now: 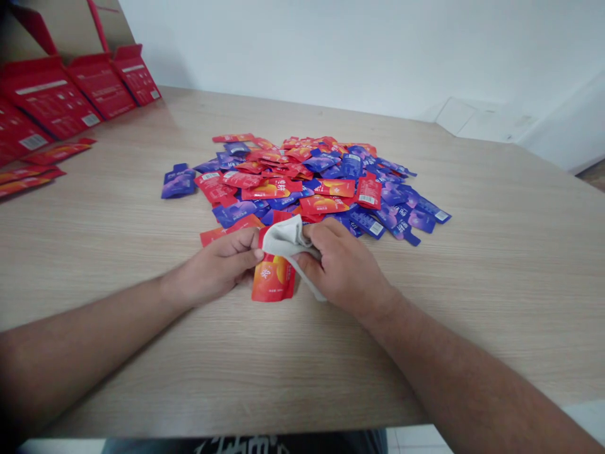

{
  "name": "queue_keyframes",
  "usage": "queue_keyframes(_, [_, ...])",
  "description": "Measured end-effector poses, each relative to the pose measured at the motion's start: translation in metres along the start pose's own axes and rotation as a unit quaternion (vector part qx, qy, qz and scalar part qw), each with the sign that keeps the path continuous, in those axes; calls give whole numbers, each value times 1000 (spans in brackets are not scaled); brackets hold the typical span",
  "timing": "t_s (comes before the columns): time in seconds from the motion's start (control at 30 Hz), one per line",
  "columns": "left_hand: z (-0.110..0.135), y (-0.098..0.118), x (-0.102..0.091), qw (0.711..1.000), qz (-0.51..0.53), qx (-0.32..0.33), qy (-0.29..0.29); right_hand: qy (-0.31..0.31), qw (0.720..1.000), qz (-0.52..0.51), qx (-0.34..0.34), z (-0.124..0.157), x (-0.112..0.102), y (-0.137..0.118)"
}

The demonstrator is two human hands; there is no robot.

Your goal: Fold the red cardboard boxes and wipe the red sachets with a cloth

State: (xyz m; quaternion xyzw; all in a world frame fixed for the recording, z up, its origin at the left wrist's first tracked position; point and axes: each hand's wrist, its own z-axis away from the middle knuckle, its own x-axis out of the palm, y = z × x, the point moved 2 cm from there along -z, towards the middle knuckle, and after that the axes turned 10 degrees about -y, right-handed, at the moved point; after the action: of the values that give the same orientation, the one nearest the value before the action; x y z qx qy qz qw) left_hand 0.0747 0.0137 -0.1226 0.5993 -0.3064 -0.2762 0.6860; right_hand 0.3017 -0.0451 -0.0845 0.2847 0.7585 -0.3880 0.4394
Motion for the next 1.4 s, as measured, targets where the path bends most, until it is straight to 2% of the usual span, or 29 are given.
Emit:
queue_keyframes(0.07, [0, 1, 0, 1000, -25, 9, -13, -45, 998, -11, -33, 0, 2, -3])
queue_keyframes(0.13, [-1, 1, 0, 999, -37, 9, -19, -60, 997, -9, -38, 0, 3, -3])
queue_keyframes(0.27, [0, -1, 0, 1000, -7, -1, -14, 20, 999, 13, 22, -1, -1, 3])
queue_keyframes(0.3, [0, 0, 0, 1000, -8, 1, -14, 20, 1000, 10, 19, -1, -1, 3])
queue_keyframes(0.43, [1, 2, 0, 999, -50, 5, -18, -58, 998, -14, -36, -1, 3, -2])
queue_keyframes(0.6, [0, 1, 0, 1000, -7, -5, -4, 1, 1000, 4, 17, 0, 2, -2])
queue_keyframes(0.73, [0, 1, 0, 999, -41, 7, -10, -81, 996, -14, -36, 0, 5, -6])
queue_keyframes(0.77, [0, 1, 0, 999, -37, 6, -12, -81, 996, -11, -34, 0, 5, -6])
queue_keyframes(0.9, [0, 0, 0, 1000, 9, -3, -7, -4, 1000, 6, 10, -1, 1, -1])
queue_keyframes(0.93, [1, 0, 0, 1000, 7, -1, -5, -15, 1000, 2, 1, -1, 1, -2])
queue_keyframes(1.07, [1, 0, 0, 1000, -24, 18, -1, -136, 988, -21, -71, 0, 5, -10])
queue_keyframes(1.1, [1, 0, 0, 1000, -18, 17, 2, -131, 989, -17, -66, 0, 5, -10])
queue_keyframes(1.2, [-1, -2, 0, 1000, 20, -2, 16, -46, 999, 6, -16, 0, 0, -6])
queue_keyframes(1.23, [-1, -3, 0, 999, 28, -5, 19, -36, 999, 7, -14, 0, -1, -6])
queue_keyframes(1.4, [0, -2, 0, 1000, 11, 10, 15, -145, 986, -9, -81, 1, 4, -14])
